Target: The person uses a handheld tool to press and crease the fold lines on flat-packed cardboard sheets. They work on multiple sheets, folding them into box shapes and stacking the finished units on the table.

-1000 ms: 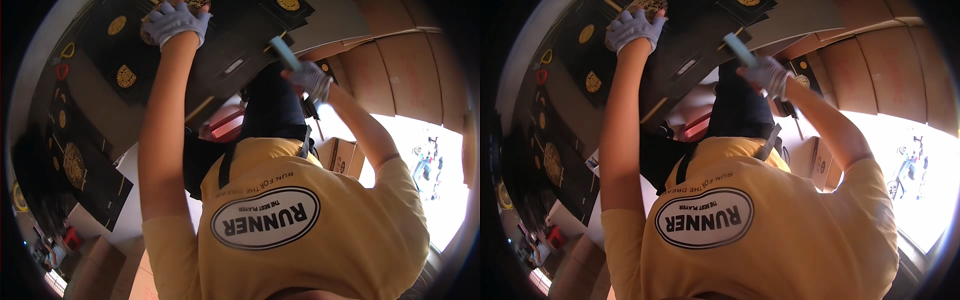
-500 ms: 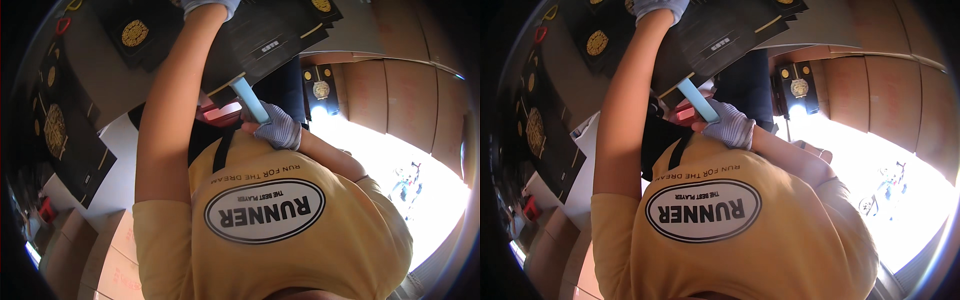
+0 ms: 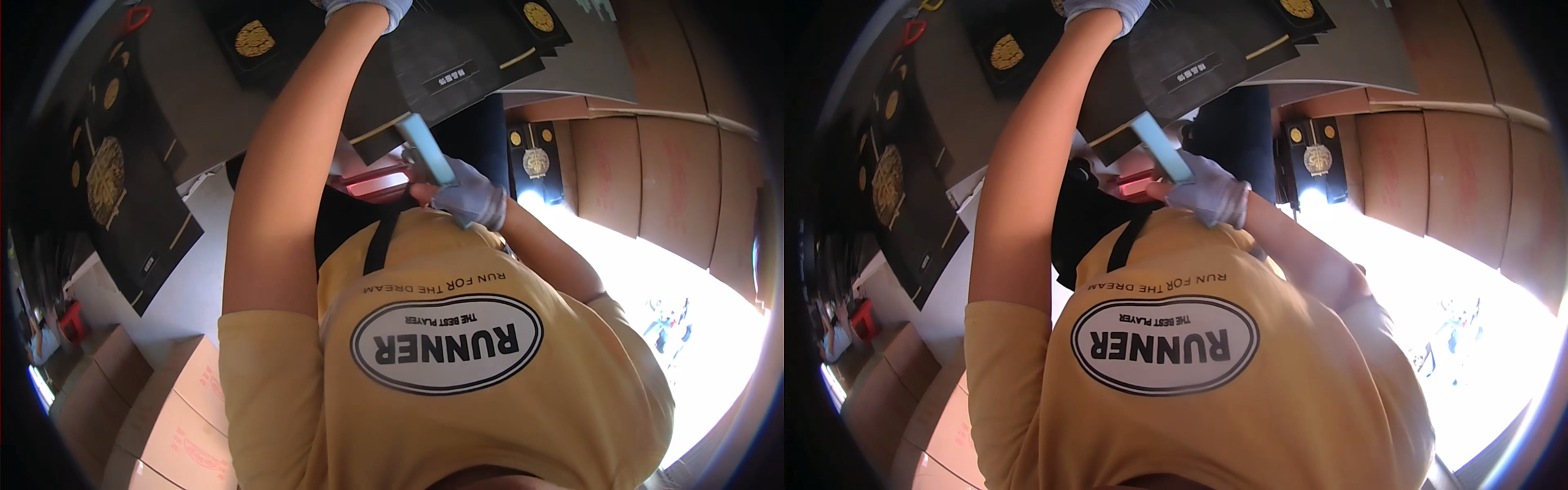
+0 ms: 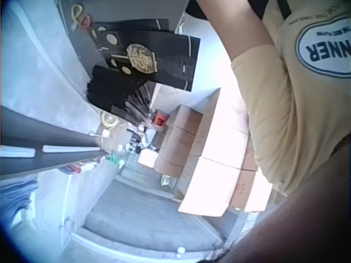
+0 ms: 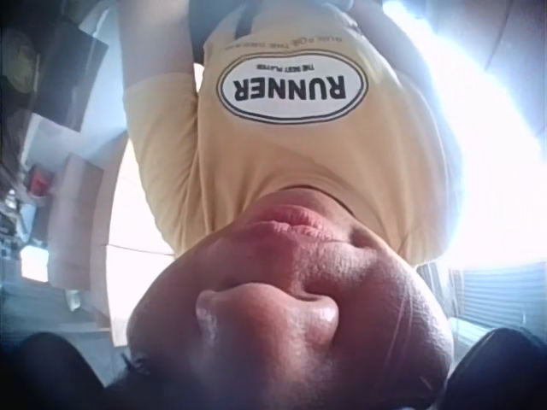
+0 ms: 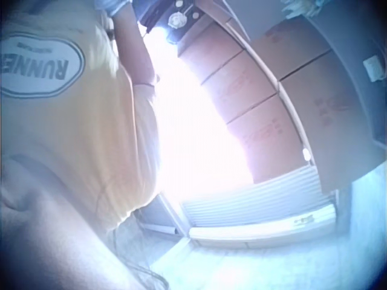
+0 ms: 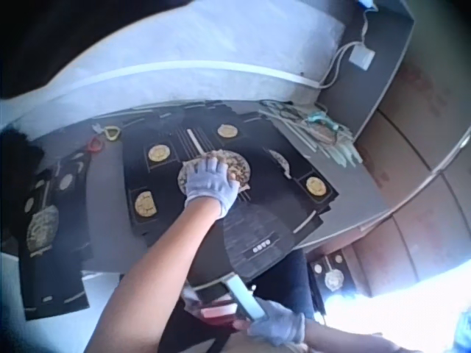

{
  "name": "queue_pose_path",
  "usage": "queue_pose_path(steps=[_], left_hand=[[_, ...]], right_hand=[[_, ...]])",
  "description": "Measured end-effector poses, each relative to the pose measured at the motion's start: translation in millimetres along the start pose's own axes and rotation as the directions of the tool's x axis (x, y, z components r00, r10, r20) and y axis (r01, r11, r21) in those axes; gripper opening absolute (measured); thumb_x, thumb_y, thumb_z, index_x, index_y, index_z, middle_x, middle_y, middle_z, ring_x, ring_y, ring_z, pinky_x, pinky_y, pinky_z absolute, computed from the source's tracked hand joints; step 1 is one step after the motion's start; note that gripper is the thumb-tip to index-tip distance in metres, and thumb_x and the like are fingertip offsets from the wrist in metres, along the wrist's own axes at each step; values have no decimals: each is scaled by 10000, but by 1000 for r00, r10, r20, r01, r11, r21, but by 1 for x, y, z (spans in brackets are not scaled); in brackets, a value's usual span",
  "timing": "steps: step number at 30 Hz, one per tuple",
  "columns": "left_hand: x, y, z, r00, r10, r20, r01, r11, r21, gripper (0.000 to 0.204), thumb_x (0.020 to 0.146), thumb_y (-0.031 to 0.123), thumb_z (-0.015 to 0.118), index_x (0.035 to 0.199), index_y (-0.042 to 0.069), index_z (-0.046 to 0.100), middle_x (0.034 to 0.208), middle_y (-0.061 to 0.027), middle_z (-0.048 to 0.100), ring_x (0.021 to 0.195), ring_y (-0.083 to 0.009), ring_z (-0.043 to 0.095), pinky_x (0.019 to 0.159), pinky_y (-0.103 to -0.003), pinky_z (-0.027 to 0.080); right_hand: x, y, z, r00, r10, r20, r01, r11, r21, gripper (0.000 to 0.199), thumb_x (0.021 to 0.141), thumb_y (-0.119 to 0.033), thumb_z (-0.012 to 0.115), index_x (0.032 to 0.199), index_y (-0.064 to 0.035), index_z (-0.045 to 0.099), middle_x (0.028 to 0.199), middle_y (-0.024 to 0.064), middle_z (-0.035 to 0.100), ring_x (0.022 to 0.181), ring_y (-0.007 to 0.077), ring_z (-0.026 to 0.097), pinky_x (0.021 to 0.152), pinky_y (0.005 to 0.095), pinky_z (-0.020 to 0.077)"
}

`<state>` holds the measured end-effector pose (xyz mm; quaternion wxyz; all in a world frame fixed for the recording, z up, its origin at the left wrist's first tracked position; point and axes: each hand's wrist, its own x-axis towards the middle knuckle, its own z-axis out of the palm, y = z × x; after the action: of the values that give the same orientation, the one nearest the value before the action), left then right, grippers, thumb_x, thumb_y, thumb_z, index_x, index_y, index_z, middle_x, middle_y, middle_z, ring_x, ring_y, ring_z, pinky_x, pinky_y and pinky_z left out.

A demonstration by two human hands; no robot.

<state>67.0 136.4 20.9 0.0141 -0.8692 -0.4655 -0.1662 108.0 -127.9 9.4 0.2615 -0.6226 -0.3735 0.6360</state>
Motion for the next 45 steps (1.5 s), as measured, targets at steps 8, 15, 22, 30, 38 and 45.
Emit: queue_pose_path(steps=[8,15,22,30,38,45], left_hand=[[-69,-156,-39,993,53,106,-82,953,293,528,888,373,398,1376,185,330,1451,-63,291,1304,-273,312,1058,-386,269],[-177,-329,-90,966,-190,175,115,922,370,520,840,293,460,1342,191,370,1454,-88,274,1306,-326,300,1063,-439,249],[-84,-222,-74,999,35,-33,-21,939,344,458,840,295,519,1271,159,450,1382,-148,351,1289,-345,301,1046,-461,263],[64,-68,6,959,279,-49,-255,924,284,609,871,606,341,1410,336,251,1490,-117,184,1358,-379,152,1097,-479,143],[-33,14,7,951,303,69,-310,941,135,588,864,640,300,1391,380,282,1474,-126,228,1330,-387,205,1074,-511,149],[-49,12,2,967,248,56,-253,959,124,542,872,599,354,1372,394,314,1464,-96,257,1326,-370,216,1065,-503,174]], right_hand=[[-29,-1,-5,972,9,-233,-75,958,-278,426,745,-201,664,1137,-100,530,838,100,621,821,257,622,761,357,471],[-10,3,-5,997,32,-73,-58,916,-398,364,755,-275,643,1040,-74,538,941,161,641,897,323,616,780,390,472],[-4,43,-14,989,-108,-103,117,989,85,376,751,-164,666,1076,-58,510,893,84,603,833,184,588,757,318,474],[-39,23,-16,954,-205,-218,176,974,-144,344,750,-106,640,1055,-40,496,849,127,604,804,262,616,725,349,480],[-42,56,-69,870,-160,-467,380,820,429,292,743,-88,626,1010,-19,529,830,34,546,790,125,530,675,267,442],[-13,26,-84,911,-87,-403,252,892,376,320,745,-116,666,1017,-9,535,792,46,561,682,139,557,641,259,466]])
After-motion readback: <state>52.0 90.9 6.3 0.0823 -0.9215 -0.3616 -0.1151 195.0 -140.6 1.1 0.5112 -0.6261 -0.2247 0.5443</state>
